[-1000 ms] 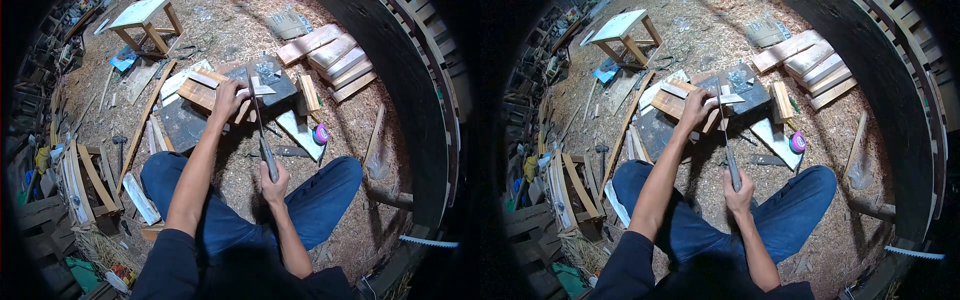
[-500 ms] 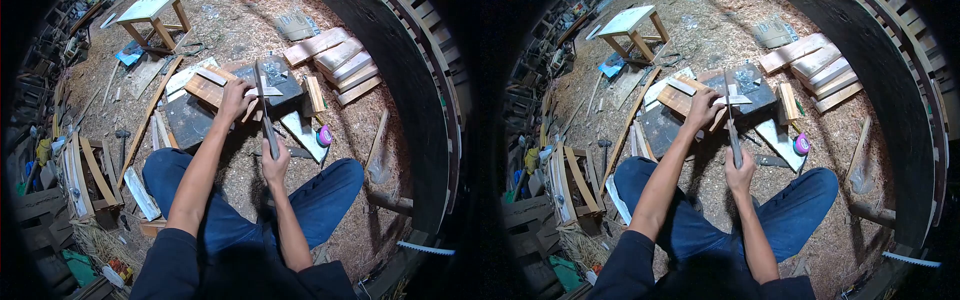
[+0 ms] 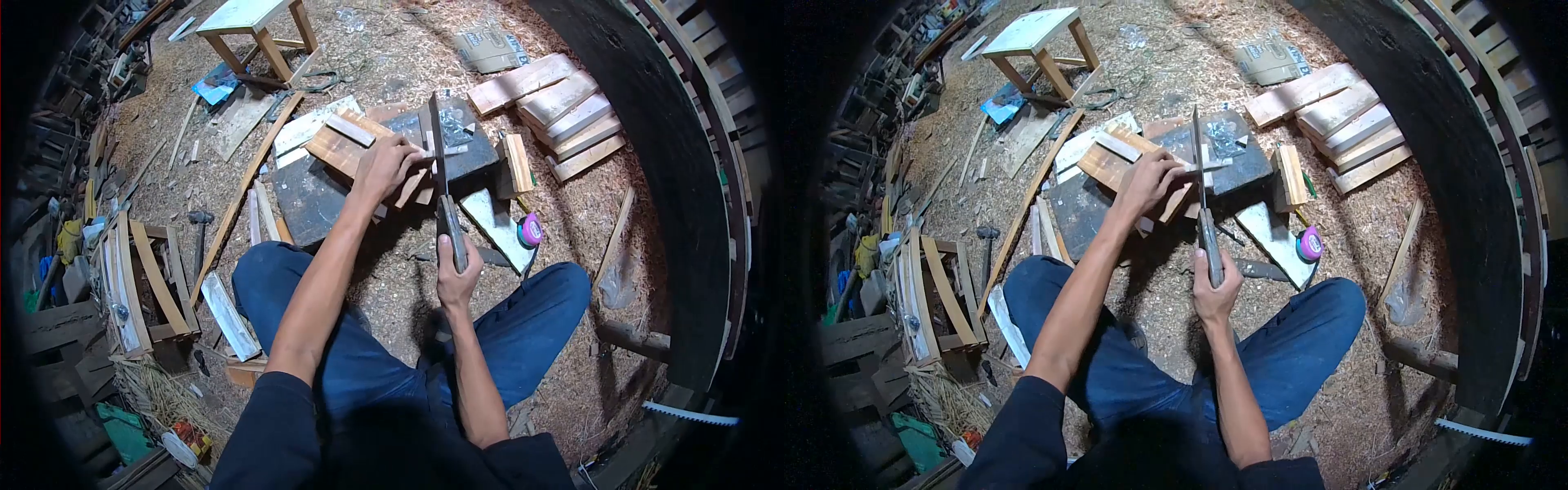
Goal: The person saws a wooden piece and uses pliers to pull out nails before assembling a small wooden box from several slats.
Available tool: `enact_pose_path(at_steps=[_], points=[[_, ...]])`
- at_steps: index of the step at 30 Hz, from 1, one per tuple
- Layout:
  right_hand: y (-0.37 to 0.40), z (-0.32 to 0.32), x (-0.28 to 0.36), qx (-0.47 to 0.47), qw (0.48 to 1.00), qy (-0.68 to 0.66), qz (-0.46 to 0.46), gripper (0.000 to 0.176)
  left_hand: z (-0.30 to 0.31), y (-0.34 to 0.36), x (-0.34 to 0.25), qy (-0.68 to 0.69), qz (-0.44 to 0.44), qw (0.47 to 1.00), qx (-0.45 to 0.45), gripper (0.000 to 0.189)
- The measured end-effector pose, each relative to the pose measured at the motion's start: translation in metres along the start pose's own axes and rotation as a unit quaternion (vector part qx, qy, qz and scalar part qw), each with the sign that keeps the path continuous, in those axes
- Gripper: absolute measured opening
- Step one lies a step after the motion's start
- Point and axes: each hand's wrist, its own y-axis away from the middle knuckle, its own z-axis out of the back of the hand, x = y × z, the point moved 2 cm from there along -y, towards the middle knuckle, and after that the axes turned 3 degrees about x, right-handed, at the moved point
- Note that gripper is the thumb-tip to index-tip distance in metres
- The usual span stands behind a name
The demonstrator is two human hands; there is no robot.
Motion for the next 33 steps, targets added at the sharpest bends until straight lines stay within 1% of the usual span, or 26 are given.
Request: enact_pose_path(at_steps=[2,4,6,10,11,14,16,18,19,21,23,24,25,28,29,31,33], points=[[-0.004,0.001,-0.002,-0.005,1.000,0.004,0.002,0.027,0.003,-0.003,0.000,-0.061,-0.008,0.998,0.016,0.022],[-0.008,0.002,-0.006,-0.005,0.999,0.039,-0.004,0.029,-0.002,-0.009,0.002,-0.064,-0.029,0.997,-0.007,0.020],[-0.011,0.002,-0.008,-0.019,0.999,0.046,0.007,0.033,-0.007,-0.020,0.004,-0.009,-0.067,0.997,-0.040,0.019],[-0.016,0.006,-0.010,-0.013,0.999,0.053,0.004,0.034,-0.014,-0.030,0.007,-0.078,-0.084,0.991,-0.072,0.019],[-0.017,0.007,-0.011,-0.012,0.998,0.054,0.001,0.033,-0.019,-0.031,0.010,-0.079,-0.044,0.995,-0.051,0.021],[-0.019,0.009,-0.015,-0.006,0.999,0.044,0.007,0.032,-0.023,-0.032,0.008,-0.114,-0.032,0.991,-0.055,0.023],[-0.020,0.011,-0.016,-0.002,0.999,0.031,0.013,0.031,-0.021,-0.038,0.004,-0.115,-0.023,0.991,-0.064,0.024],[-0.019,0.012,-0.015,0.008,0.999,0.040,0.012,0.028,-0.020,-0.046,0.005,-0.138,0.027,0.985,-0.097,0.028],[-0.017,0.013,-0.018,0.019,0.998,0.055,-0.004,0.027,-0.023,-0.048,0.006,-0.138,0.029,0.985,-0.095,0.028],[-0.016,0.015,-0.019,0.017,0.998,0.060,-0.004,0.027,-0.029,-0.053,0.008,-0.154,0.083,0.978,-0.117,0.032],[-0.016,0.016,-0.017,0.017,0.998,0.061,-0.002,0.027,-0.035,-0.052,0.009,-0.170,0.092,0.974,-0.119,0.033],[-0.016,0.019,-0.015,0.025,0.997,0.065,-0.018,0.027,-0.036,-0.052,0.009,-0.183,0.098,0.971,-0.121,0.034],[-0.015,0.022,-0.015,0.033,0.996,0.069,-0.034,0.027,-0.038,-0.054,0.009,-0.191,0.101,0.971,-0.103,0.035],[-0.016,0.027,-0.016,0.033,0.996,0.073,-0.034,0.027,-0.039,-0.054,0.007,-0.233,0.096,0.965,-0.069,0.037],[-0.017,0.026,-0.015,0.034,0.996,0.070,-0.040,0.030,-0.038,-0.054,0.006,-0.237,0.094,0.965,-0.067,0.037],[-0.026,0.020,-0.014,0.036,0.997,0.064,-0.038,0.031,-0.039,-0.054,0.007,-0.213,0.074,0.974,-0.034,0.040],[-0.038,0.012,-0.009,0.042,0.997,0.052,-0.046,0.034,-0.039,-0.054,0.010,-0.206,0.067,0.976,-0.028,0.042]])
